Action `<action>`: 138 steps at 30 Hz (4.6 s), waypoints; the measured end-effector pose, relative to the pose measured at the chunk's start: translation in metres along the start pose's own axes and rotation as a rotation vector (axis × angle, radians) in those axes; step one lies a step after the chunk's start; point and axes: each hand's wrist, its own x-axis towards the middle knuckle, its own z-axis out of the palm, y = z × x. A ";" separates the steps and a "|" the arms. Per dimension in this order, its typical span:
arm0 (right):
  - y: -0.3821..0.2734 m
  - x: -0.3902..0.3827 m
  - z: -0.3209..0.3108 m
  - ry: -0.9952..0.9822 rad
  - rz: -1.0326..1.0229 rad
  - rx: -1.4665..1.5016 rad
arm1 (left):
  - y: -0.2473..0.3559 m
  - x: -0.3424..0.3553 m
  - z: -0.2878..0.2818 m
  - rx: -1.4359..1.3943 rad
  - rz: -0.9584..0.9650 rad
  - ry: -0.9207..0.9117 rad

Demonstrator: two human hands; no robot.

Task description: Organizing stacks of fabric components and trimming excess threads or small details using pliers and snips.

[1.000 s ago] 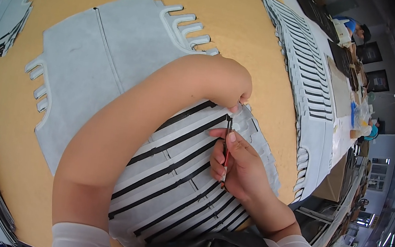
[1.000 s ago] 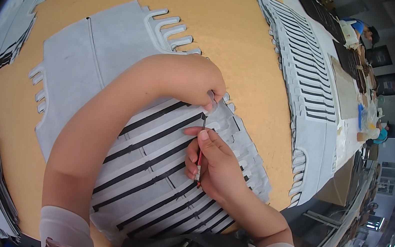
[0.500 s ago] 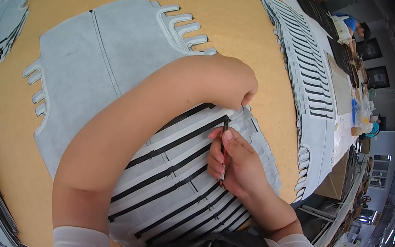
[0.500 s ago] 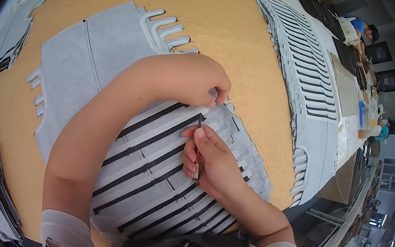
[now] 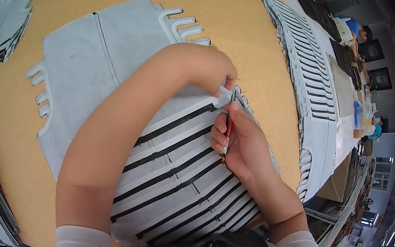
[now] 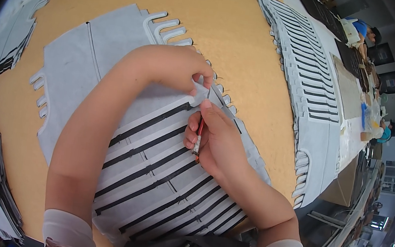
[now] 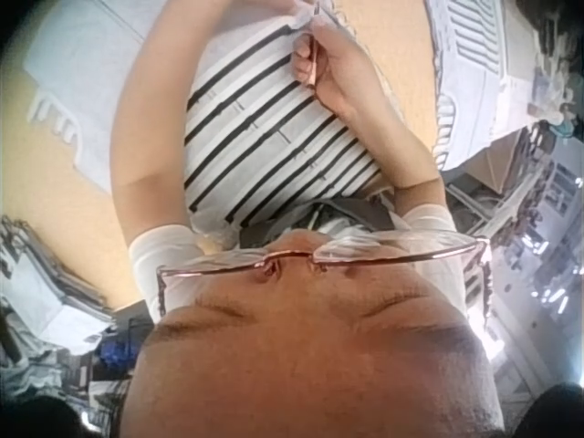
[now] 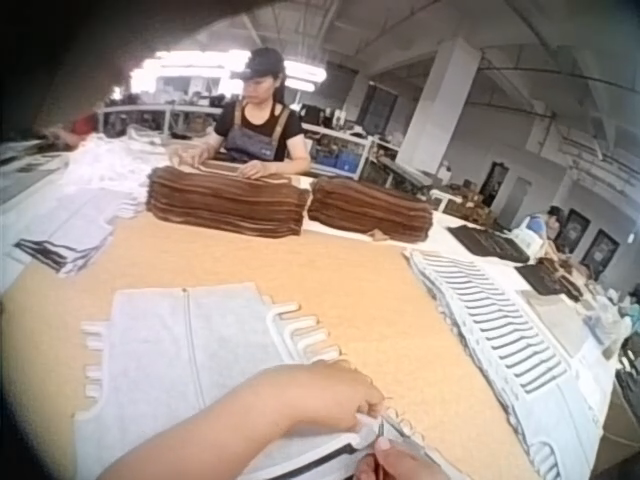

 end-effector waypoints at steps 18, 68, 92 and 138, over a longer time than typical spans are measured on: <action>0.014 -0.009 0.001 -0.148 0.107 -0.066 | 0.010 -0.014 -0.015 -0.025 0.099 0.026; 0.018 0.002 0.007 -0.124 0.032 -0.071 | 0.010 -0.014 -0.017 -0.012 0.052 0.040; 0.053 -0.005 -0.002 -0.231 -0.851 -0.933 | -0.042 0.025 0.028 0.187 -0.043 0.944; 0.066 0.005 -0.006 -0.358 -1.010 -1.337 | 0.065 -0.029 0.062 0.176 -0.781 0.779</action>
